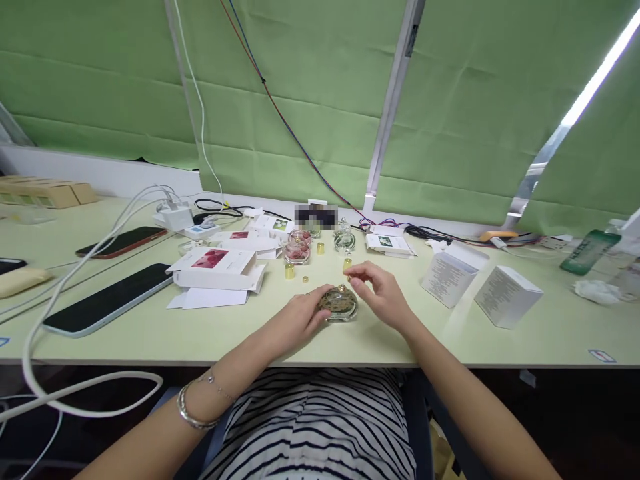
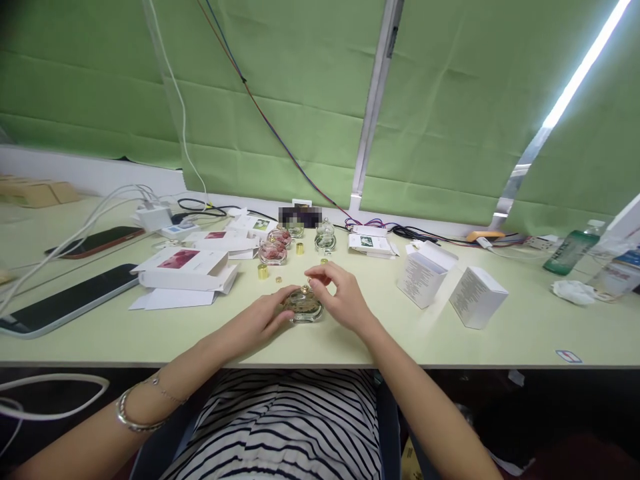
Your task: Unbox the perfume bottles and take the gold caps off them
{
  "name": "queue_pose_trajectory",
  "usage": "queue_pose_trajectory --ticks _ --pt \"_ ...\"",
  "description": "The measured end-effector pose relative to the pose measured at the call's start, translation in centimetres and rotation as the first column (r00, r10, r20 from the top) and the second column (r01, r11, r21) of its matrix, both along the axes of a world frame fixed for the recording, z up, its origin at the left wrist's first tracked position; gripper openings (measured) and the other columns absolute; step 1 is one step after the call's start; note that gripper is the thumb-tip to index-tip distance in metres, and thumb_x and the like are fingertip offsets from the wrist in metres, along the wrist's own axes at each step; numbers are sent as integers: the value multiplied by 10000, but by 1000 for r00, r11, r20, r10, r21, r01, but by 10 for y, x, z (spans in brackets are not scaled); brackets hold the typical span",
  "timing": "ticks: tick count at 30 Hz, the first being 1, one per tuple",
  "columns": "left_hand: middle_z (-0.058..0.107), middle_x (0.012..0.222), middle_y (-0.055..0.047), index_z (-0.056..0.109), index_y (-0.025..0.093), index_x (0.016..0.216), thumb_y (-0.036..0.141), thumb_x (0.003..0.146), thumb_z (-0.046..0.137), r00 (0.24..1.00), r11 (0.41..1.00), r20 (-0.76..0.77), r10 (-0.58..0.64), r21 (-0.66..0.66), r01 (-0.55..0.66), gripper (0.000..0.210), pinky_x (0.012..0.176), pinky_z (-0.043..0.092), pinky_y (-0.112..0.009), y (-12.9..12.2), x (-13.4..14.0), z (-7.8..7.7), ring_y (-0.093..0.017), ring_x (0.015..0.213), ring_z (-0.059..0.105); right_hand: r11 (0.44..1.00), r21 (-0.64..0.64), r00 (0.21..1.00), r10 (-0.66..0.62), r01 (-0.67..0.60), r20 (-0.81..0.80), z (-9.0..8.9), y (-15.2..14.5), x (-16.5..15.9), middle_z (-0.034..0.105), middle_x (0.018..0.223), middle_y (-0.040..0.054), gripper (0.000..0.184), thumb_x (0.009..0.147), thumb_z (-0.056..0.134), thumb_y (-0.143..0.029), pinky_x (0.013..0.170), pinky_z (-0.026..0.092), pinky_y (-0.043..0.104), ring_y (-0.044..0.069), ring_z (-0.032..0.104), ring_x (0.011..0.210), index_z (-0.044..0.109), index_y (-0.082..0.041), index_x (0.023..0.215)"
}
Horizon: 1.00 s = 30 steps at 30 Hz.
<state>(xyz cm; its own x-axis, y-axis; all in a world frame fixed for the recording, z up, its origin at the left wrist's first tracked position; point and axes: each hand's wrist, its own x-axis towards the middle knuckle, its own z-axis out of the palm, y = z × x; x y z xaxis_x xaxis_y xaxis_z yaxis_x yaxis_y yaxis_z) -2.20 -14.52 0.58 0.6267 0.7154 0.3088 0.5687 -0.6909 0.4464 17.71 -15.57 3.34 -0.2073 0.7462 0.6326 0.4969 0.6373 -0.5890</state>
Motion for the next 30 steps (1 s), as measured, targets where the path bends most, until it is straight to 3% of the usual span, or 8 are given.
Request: queue_pose_trajectory --ticks 7,20,25,30 --pt "573 1145 -64 335 233 1282 264 879 389 999 999 -14 -41 4 41 408 848 418 -347 2 0 -1 -212 980 552 996 -20 996 92 -92 -3 -16 1 -2 593 861 40 198 853 458 -275 710 473 281 134 571 753 593 -192 972" --pt "583 1121 -64 346 233 1271 250 871 403 999 999 -5 -48 2 48 405 827 420 -347 0 1 0 -215 958 562 984 136 993 119 -116 -13 -16 -1 -5 612 836 37 215 832 490 -187 709 481 286 130 570 751 600 -210 1015" --pt "572 1147 -71 342 230 1281 271 878 397 999 999 -13 -42 8 42 409 843 420 -348 0 1 -1 -216 989 555 981 120 986 159 -152 -54 -17 2 -3 635 816 36 135 820 506 -197 698 492 293 142 586 773 624 -212 884" --pt "582 1129 -65 344 231 1276 259 872 405 999 999 -13 -37 19 38 410 834 426 -347 0 1 0 -215 973 564 982 97 985 167 -163 -32 -16 5 1 638 832 41 131 808 524 -186 717 494 296 141 595 785 632 -203 879"
